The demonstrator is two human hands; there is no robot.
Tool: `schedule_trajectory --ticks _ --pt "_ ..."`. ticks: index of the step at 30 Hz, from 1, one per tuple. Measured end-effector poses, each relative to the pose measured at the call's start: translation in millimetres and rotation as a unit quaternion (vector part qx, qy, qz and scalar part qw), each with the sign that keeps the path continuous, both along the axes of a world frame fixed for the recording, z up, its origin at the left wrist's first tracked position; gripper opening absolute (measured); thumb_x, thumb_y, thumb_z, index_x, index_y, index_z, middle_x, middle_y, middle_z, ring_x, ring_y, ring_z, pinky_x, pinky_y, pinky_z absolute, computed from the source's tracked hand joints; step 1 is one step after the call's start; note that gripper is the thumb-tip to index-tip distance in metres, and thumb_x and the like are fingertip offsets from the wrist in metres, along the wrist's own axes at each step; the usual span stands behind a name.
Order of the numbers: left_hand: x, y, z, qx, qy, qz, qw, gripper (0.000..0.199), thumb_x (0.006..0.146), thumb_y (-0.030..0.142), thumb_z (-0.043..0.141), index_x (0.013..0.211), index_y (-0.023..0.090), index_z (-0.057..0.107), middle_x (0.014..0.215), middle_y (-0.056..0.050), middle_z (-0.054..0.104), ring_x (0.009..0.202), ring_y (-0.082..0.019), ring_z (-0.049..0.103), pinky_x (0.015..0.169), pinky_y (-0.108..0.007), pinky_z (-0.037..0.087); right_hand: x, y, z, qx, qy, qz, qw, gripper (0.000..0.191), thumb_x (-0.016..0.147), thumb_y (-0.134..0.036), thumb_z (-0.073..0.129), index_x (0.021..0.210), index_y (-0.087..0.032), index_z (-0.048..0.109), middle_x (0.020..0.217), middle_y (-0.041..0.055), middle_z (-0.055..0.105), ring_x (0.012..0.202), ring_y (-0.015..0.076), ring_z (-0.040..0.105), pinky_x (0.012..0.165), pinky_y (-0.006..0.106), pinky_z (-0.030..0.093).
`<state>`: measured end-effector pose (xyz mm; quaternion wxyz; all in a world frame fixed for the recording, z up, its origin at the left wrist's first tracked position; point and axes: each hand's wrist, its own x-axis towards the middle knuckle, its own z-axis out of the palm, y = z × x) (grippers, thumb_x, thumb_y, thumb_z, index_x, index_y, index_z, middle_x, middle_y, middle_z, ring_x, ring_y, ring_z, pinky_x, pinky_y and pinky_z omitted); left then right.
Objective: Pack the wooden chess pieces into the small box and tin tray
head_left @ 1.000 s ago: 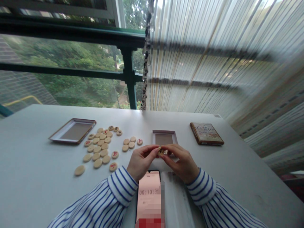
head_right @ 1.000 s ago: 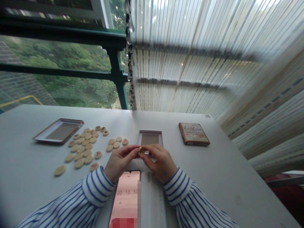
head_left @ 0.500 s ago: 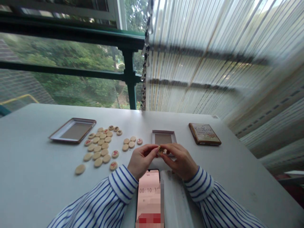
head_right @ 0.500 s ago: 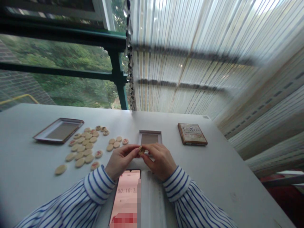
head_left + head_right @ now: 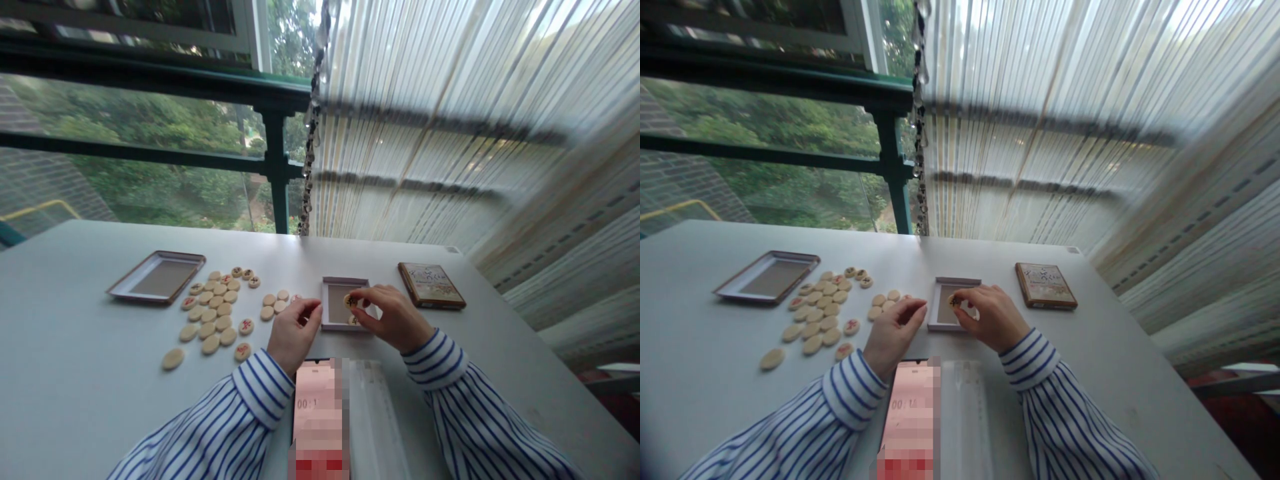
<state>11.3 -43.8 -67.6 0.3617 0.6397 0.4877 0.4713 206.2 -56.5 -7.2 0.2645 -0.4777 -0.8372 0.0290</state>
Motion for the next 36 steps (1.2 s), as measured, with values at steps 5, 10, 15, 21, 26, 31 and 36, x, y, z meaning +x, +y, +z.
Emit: schedule_trajectory --ticks 5,10,15,21,26,31,36 --pt "0.3 -2.6 4.4 0.006 0.062 -0.019 0.998 0.023 0.077 0.029 0.052 0.091 0.013 0.062 0.080 -0.006 0.063 0.065 -0.013 0.059 0.060 -0.025 0.049 1.4 11.6 7.4 -0.033 -0.036 0.016 0.999 0.018 0.078 -0.025 0.055 0.093 -0.019 0.062 0.079 0.0026 0.067 0.072 0.0129 0.059 0.073 0.027 0.041" --pt "0.2 -1.8 2.7 0.009 0.090 -0.027 0.996 0.023 0.078 0.027 0.051 0.093 0.013 0.061 0.077 -0.005 0.063 0.063 -0.012 0.058 0.060 -0.024 0.048 -0.7 22.1 5.4 -0.089 -0.069 0.040 0.993 0.020 0.078 -0.027 0.053 0.094 -0.019 0.062 0.082 0.0035 0.067 0.072 0.0132 0.059 0.070 0.025 0.042" --pt "-0.1 -1.3 0.7 0.005 0.100 -0.034 0.994 0.023 0.078 0.024 0.051 0.095 0.013 0.061 0.077 -0.004 0.063 0.062 -0.011 0.057 0.059 -0.023 0.047 -3.7 26.2 2.1 -0.131 -0.116 0.031 0.984 0.021 0.077 -0.029 0.053 0.092 -0.020 0.063 0.079 0.0041 0.067 0.071 0.0143 0.060 0.066 0.024 0.042" --pt "0.3 -1.9 0.8 0.025 0.092 -0.052 0.994 0.021 0.078 0.020 0.051 0.094 0.016 0.064 0.086 -0.005 0.063 0.063 -0.010 0.057 0.058 -0.021 0.047 -6.6 29.4 2.3 -0.162 -0.146 0.036 0.975 0.020 0.076 -0.030 0.053 0.089 -0.021 0.065 0.080 0.0034 0.067 0.070 0.0141 0.060 0.063 0.023 0.040" --pt "0.5 -2.3 0.8 0.029 0.096 -0.060 0.993 0.021 0.078 0.020 0.050 0.092 0.016 0.065 0.090 -0.005 0.062 0.065 -0.010 0.057 0.060 -0.022 0.048 -6.0 33.5 0.6 -0.162 -0.153 0.060 0.973 0.021 0.075 -0.030 0.053 0.088 -0.019 0.066 0.080 0.0039 0.066 0.070 0.0139 0.058 0.064 0.023 0.039" --pt "0.3 -2.7 -0.2 0.028 0.099 -0.060 0.993 0.021 0.078 0.021 0.050 0.091 0.016 0.066 0.090 -0.006 0.062 0.067 -0.011 0.058 0.061 -0.022 0.049 -6.4 36.1 -1.0 -0.162 -0.169 0.077 0.969 0.021 0.075 -0.030 0.054 0.088 -0.020 0.067 0.079 0.0038 0.066 0.070 0.0143 0.057 0.061 0.023 0.038" --pt "0.4 -2.8 0.4 0.035 0.095 -0.063 0.993 0.021 0.079 0.022 0.049 0.088 0.016 0.067 0.089 -0.006 0.061 0.070 -0.012 0.058 0.062 -0.023 0.049 -7.1 36.5 -2.4 -0.167 -0.175 0.086 0.967 0.022 0.077 -0.033 0.052 0.087 -0.020 0.068 0.079 0.0043 0.066 0.070 0.0145 0.058 0.060 0.023 0.037"
